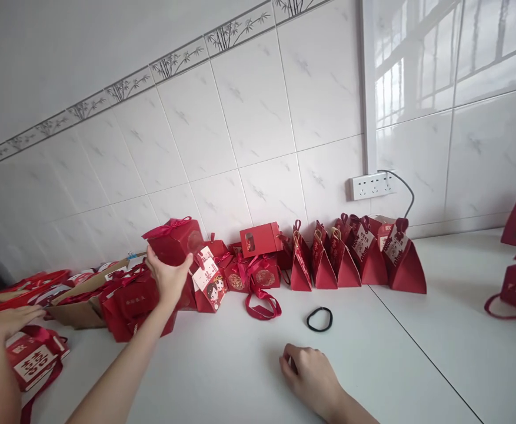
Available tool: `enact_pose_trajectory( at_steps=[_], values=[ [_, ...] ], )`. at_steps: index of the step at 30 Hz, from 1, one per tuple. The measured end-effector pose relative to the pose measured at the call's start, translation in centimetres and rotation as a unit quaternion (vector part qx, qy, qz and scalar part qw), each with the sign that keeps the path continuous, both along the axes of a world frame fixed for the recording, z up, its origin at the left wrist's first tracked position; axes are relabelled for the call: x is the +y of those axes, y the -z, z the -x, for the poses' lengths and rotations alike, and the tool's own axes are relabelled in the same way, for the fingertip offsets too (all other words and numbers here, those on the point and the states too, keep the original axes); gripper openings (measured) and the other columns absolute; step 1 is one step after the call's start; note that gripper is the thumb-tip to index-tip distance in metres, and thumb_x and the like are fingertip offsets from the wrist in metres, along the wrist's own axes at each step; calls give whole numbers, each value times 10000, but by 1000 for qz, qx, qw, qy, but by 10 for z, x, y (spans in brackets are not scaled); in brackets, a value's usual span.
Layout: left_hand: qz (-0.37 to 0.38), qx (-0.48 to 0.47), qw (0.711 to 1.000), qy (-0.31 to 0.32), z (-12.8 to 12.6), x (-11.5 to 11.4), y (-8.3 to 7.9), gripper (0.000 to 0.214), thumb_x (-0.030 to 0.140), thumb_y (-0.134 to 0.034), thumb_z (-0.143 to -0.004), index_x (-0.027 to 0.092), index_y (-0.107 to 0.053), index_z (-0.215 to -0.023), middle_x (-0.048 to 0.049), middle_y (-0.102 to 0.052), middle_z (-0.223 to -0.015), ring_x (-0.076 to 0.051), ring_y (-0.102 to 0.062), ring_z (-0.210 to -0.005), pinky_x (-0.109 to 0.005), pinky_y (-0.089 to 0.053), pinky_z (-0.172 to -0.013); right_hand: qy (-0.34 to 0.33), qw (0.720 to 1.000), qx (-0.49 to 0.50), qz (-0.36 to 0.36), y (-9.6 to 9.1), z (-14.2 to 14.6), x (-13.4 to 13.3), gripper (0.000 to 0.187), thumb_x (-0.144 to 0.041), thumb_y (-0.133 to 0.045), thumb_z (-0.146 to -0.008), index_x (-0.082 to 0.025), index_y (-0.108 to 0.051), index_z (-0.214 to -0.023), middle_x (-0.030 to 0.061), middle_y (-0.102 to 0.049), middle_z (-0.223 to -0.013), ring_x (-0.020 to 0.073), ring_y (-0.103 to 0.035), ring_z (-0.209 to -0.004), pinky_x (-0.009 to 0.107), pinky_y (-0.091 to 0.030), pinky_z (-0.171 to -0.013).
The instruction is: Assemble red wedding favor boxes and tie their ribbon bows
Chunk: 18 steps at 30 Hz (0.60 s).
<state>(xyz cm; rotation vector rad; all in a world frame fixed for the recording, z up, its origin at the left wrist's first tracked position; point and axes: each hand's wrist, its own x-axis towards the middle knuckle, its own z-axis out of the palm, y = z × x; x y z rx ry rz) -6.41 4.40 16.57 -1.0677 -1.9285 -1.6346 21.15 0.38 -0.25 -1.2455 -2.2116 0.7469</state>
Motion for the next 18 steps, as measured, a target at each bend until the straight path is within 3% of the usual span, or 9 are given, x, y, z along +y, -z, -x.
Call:
enact_pose_trajectory(
  at_steps=[3, 5, 7, 9, 10, 12, 15, 16, 18],
  values=[
    [-83, 22, 985, 152, -55, -5, 35, 983, 371, -750, -600, 184, -238, -1419, -187, -396, -1380, -307, -453, -1251, -457, -382, -1056, 12, 978, 167, 126, -3, -5, 3, 334, -433, -340, -909, -192, -541, -795, 57, -619, -696, 196, -594, -584, 297, -415, -518],
    [-79, 21, 971, 226, -97, -7, 71, 985, 399, -757, -596, 188, -245, -1410, -181, -424, -1343, -309, -457, -1246, -456, -399, -1040, 46, 923, 330, 192, -4, -13, 8, 445, -581, -290, -889, -206, -516, -965, 74, -597, -837, 212, -609, -698, 285, -447, -472],
    [-52, 15, 964, 259, -132, -12, 110, 983, 428, -756, -601, 172, -250, -1403, -199, -421, -1326, -329, -460, -1237, -483, -408, -1022, 88, 858, 472, 185, -5, -24, 13, 551, -669, -280, -855, -222, -453, -1127, 107, -556, -1028, 243, -600, -919, 323, -525, -562],
    [-12, 11, 959, 283, -157, -22, 143, 964, 439, -749, -613, 157, -256, -1392, -215, -426, -1310, -344, -470, -1226, -503, -428, -988, 92, 821, 541, 156, -7, -36, 18, 598, -688, -297, -847, -242, -400, -1232, 121, -511, -1186, 251, -565, -1052, 398, -540, -772],
    [21, 19, 951, 308, -164, -27, 154, 919, 444, -755, -602, 156, -313, -1356, -213, -446, -1297, -355, -474, -1221, -517, -424, -984, 81, 823, 544, 144, -9, -43, 20, 594, -677, -308, -854, -256, -388, -1266, 120, -489, -1257, 252, -552, -1095, 429, -506, -867],
    [108, 38, 906, 408, -169, -38, 164, 724, 426, -730, -631, 166, -438, -1240, -176, -544, -1192, -333, -542, -1141, -497, -446, -953, 63, 857, 501, 107, -12, -53, 24, 561, -629, -364, -867, -277, -389, -1303, 103, -437, -1373, 258, -488, -1205, 456, -413, -994],
    [199, -25, 817, 540, -167, -52, 158, 326, 389, -548, -792, 177, -514, -1037, -82, -648, -888, -221, -647, -852, -365, -521, -784, 70, 906, 415, 41, -15, -63, 30, 582, -524, -490, -845, -248, -356, -1339, 97, -502, -1321, 249, -465, -1225, 447, -330, -1061],
    [214, -52, 799, 559, -166, -55, 154, 231, 379, -489, -826, 182, -526, -941, -56, -646, -794, -198, -646, -779, -323, -521, -717, 72, 914, 397, 40, -15, -64, 31, 582, -493, -504, -841, -230, -348, -1336, 95, -556, -1238, 245, -509, -1161, 451, -343, -1045],
    [217, -78, 795, 561, -166, -57, 148, 204, 358, -451, -840, 192, -509, -738, -18, -598, -636, -165, -606, -653, -255, -475, -590, 66, 923, 375, 56, -15, -65, 33, 499, -453, -478, -854, -203, -387, -1276, 80, -612, -1097, 235, -564, -1034, 453, -388, -994]
  ],
)
